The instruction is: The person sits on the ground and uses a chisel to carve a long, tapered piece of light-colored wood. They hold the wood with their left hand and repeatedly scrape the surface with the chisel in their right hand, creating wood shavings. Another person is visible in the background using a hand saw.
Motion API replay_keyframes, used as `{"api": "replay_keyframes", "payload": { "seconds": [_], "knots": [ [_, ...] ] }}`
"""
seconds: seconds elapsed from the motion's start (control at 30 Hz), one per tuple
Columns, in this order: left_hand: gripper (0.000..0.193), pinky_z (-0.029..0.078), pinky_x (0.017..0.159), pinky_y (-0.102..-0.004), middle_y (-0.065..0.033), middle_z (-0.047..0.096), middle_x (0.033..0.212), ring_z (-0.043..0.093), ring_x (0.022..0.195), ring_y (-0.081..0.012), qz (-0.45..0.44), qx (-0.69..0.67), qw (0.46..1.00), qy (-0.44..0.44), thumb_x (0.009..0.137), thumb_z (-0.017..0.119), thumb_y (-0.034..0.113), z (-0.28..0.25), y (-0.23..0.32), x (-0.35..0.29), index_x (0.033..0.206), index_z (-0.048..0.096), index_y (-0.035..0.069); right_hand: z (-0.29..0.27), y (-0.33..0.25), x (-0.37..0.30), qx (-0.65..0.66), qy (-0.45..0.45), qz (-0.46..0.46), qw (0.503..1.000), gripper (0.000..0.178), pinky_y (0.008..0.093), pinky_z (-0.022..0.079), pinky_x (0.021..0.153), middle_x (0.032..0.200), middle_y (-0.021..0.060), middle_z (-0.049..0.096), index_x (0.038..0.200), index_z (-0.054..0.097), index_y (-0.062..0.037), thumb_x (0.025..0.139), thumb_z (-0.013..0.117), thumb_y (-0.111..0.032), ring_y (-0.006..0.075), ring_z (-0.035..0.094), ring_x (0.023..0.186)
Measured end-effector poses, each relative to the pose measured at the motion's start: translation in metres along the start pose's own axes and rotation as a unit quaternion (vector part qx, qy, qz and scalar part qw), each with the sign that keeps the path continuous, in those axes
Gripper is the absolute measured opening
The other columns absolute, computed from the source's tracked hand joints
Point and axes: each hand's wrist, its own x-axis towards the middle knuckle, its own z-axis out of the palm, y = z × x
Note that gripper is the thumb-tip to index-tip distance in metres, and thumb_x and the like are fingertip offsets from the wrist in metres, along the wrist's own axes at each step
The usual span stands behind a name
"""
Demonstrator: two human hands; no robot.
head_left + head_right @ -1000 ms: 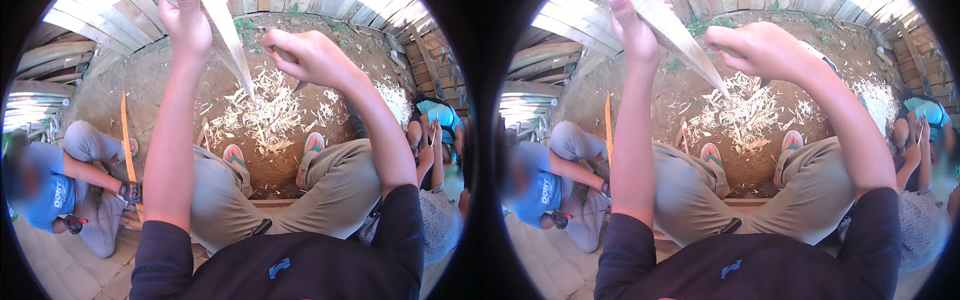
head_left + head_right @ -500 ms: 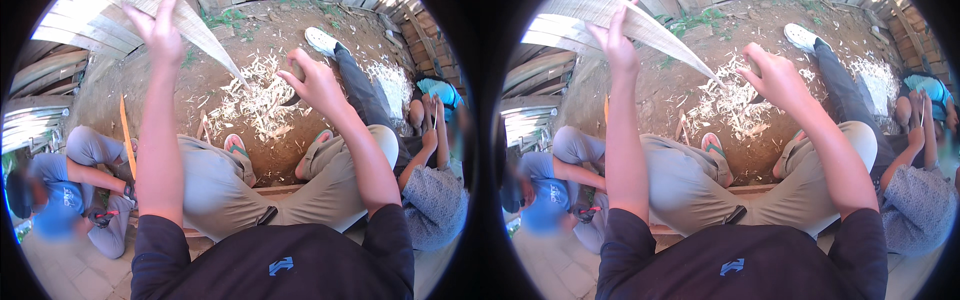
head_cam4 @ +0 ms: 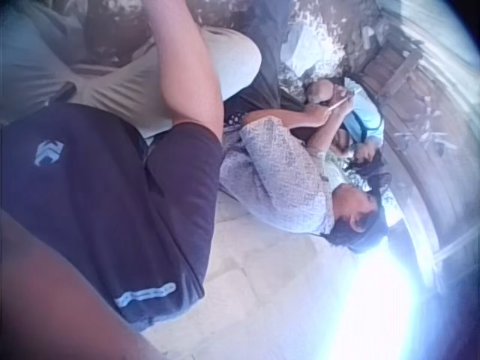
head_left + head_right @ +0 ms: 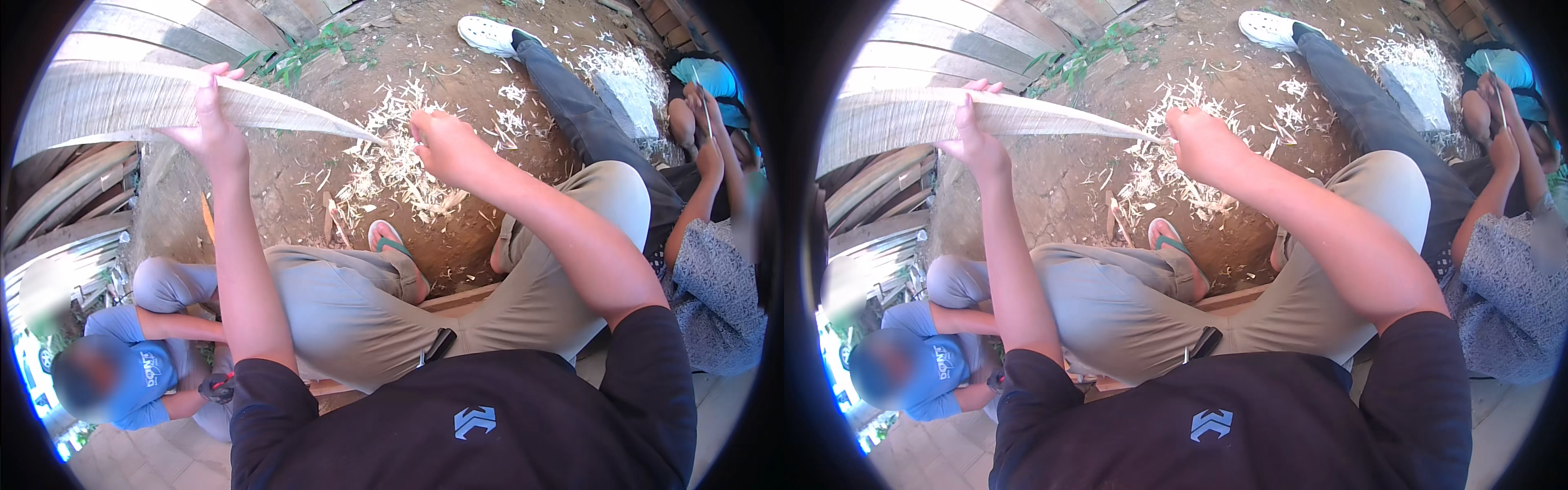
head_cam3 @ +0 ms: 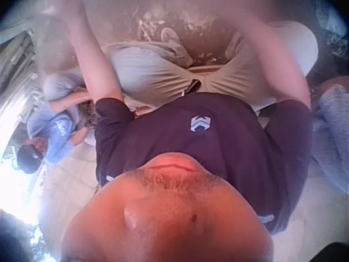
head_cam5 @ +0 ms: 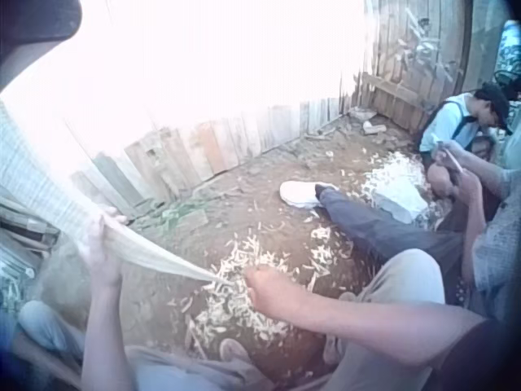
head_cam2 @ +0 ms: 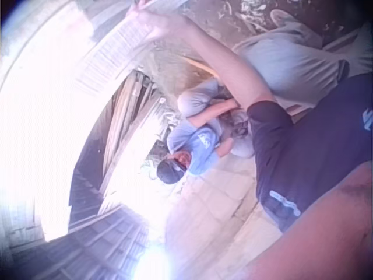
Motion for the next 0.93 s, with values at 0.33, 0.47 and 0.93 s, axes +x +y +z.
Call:
{"api": "replay_keyframes", "payload": {
  "seconds": [0.33,0.47,0.93],
  "knots": [
    [0.087,0.052,0.097,-0.039,-0.0188,0.06,0.118,0.063,0.109,-0.0252,0.005,0.129,0.992,-0.019,0.081,0.084,0.005,0.009,-0.002,0.008,0.141,0.021,-0.003,-0.019,0.01,0.004,-0.058,-0.075,0.033,0.995,0.025,0.0488,0.052,0.091,0.117,0.0217,0.06,0.118,0.06,-0.0046,0.093,0.061,-0.008,0.0422,0.063,0.108],
    [0.106,0.05,0.102,-0.0386,-0.0247,0.054,0.126,0.058,0.118,-0.0274,0.022,0.422,0.906,0.0,0.074,0.091,0.014,-0.001,-0.018,0.008,0.141,0.014,-0.011,-0.014,0.004,0.012,-0.074,-0.126,0.006,0.989,0.025,0.0487,0.052,0.091,0.118,0.0214,0.061,0.117,0.062,-0.0044,0.093,0.061,-0.008,0.0418,0.063,0.108],
    [0.107,0.029,0.12,-0.0431,-0.0296,0.034,0.152,0.036,0.143,-0.04,-0.114,0.088,0.99,-0.003,0.078,0.076,0.012,-0.013,0.003,-0.003,0.156,0.005,-0.006,-0.024,-0.045,-0.019,-0.142,-0.297,0.034,0.944,0.039,0.048,0.052,0.091,0.11,0.0291,0.068,0.121,0.062,-0.0031,0.083,0.071,-0.002,0.0419,0.067,0.106]
  ]
}}
